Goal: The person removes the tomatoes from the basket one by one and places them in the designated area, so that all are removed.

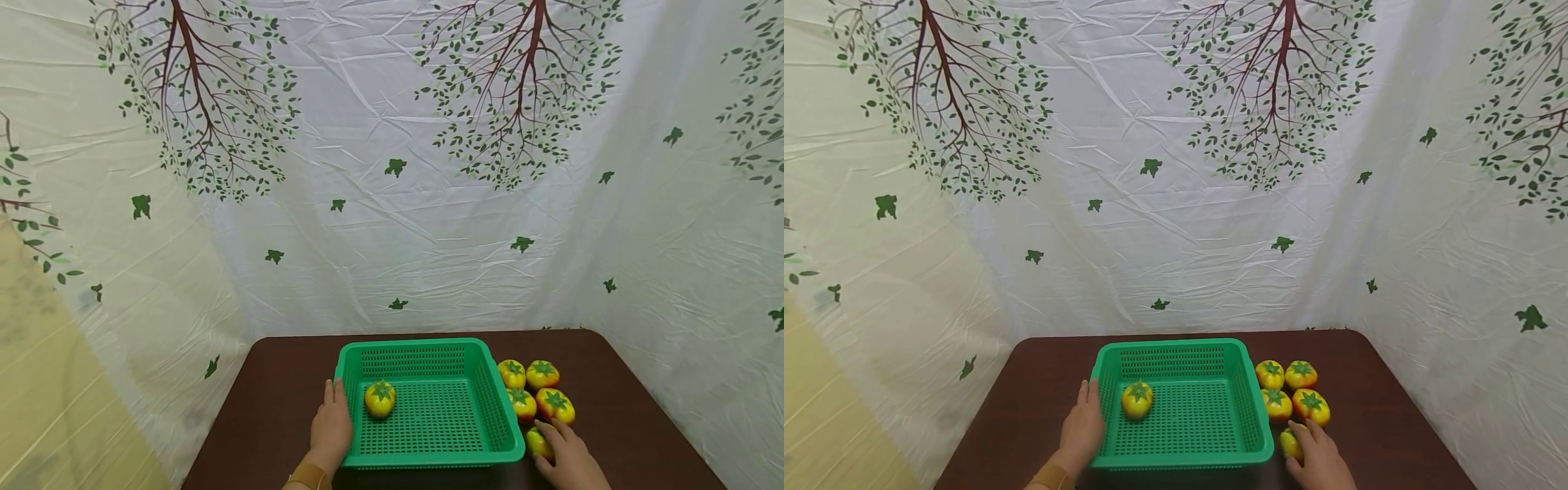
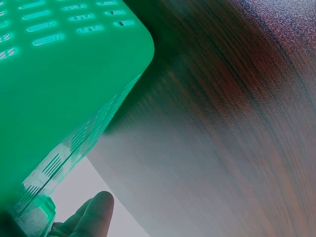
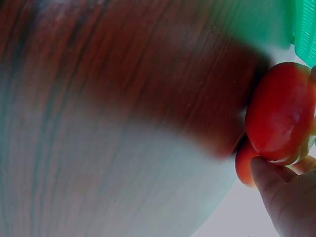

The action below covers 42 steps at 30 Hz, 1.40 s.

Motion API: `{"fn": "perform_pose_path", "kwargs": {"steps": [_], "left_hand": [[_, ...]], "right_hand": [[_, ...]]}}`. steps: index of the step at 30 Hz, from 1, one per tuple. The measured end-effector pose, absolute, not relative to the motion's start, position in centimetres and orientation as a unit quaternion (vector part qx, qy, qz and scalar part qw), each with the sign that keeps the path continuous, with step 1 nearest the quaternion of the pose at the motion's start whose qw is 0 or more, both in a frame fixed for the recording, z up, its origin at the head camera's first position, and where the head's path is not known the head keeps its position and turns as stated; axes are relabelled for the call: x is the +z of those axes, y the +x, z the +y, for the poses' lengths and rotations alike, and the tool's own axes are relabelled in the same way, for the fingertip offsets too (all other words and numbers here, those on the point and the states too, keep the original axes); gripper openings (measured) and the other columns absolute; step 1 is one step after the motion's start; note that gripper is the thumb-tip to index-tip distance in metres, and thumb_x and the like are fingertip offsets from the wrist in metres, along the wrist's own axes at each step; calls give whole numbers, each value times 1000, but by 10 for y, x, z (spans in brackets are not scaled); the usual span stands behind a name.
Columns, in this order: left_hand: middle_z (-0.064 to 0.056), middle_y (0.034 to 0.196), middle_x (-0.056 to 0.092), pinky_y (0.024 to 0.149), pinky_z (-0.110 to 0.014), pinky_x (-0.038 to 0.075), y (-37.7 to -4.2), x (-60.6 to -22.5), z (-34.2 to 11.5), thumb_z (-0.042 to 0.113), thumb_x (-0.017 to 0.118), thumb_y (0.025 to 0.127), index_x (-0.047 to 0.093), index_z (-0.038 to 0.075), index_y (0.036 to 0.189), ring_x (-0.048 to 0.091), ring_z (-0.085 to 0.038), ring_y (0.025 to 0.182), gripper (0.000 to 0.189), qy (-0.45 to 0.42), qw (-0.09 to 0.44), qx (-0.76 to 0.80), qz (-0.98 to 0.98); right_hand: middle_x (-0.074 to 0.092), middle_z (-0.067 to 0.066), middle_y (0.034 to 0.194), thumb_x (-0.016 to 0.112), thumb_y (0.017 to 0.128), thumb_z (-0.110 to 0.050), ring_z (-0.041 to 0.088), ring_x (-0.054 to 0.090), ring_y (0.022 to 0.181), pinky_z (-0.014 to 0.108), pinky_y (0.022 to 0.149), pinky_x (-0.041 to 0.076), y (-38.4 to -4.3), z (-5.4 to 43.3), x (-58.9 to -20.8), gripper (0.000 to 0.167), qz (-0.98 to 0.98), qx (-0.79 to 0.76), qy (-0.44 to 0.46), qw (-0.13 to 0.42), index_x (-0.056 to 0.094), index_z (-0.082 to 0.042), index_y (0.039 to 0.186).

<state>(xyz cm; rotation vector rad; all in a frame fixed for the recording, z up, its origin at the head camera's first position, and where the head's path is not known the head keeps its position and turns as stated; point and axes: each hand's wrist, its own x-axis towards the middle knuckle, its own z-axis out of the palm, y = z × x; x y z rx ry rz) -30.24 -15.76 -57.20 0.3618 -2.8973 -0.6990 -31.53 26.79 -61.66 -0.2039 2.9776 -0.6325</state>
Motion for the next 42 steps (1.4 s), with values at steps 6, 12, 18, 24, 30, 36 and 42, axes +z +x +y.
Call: {"fn": "perform_pose_path", "kwargs": {"steps": [6, 12, 18, 24, 30, 36, 42], "left_hand": [[-25, 161, 29, 84, -56, 55, -303, -570, -158, -2, 47, 101, 34, 3, 155, 63, -43, 106, 56, 118, 70, -230, -964], [-26, 161, 30, 83, -55, 55, -302, -569, -157, -2, 48, 101, 34, 2, 155, 63, -43, 104, 55, 115, 74, -228, -964], [-25, 161, 30, 85, -55, 55, -303, -570, -158, -1, 48, 102, 34, 3, 155, 63, -43, 106, 56, 114, 72, -227, -965], [-25, 161, 30, 83, -55, 55, -304, -573, -159, -2, 48, 101, 34, 2, 155, 63, -43, 105, 56, 112, 73, -226, -965], [-25, 161, 30, 83, -54, 55, -304, -572, -157, -3, 48, 101, 34, 3, 155, 63, -43, 105, 56, 115, 73, -226, -965], [-25, 161, 30, 85, -55, 54, -303, -571, -157, -1, 47, 102, 34, 3, 155, 63, -43, 105, 55, 113, 77, -229, -964], [-26, 161, 30, 86, -56, 54, -302, -572, -158, 0, 46, 102, 34, 2, 155, 63, -43, 106, 55, 112, 76, -232, -963]], "right_hand": [[47, 36, 140, 76, 84, -41, 59, 52, 117, 68, 85, 50, -315, 270, -616, 69, 975, -209, -60, 47, 56, -4, 138], [47, 36, 140, 77, 83, -46, 59, 52, 117, 69, 84, 50, -313, 269, -614, 72, 975, -209, -57, 42, 56, -6, 138], [51, 33, 137, 76, 84, -43, 54, 55, 115, 67, 85, 50, -311, 268, -606, 67, 978, -194, -75, -3, 58, -6, 137], [51, 34, 139, 73, 86, -30, 56, 53, 120, 69, 86, 48, -315, 251, -581, 58, 974, -190, -103, -74, 60, -7, 137], [54, 29, 139, 73, 85, -21, 49, 56, 121, 66, 92, 49, -322, 222, -543, 54, 957, -198, -161, -139, 61, -7, 136], [53, 26, 142, 75, 86, -21, 47, 54, 125, 64, 96, 49, -333, 196, -517, 55, 948, -194, -197, -157, 60, -6, 137], [51, 25, 145, 73, 89, -22, 47, 51, 131, 63, 100, 48, -346, 167, -507, 55, 944, -189, -233, -136, 57, -9, 141]]}}
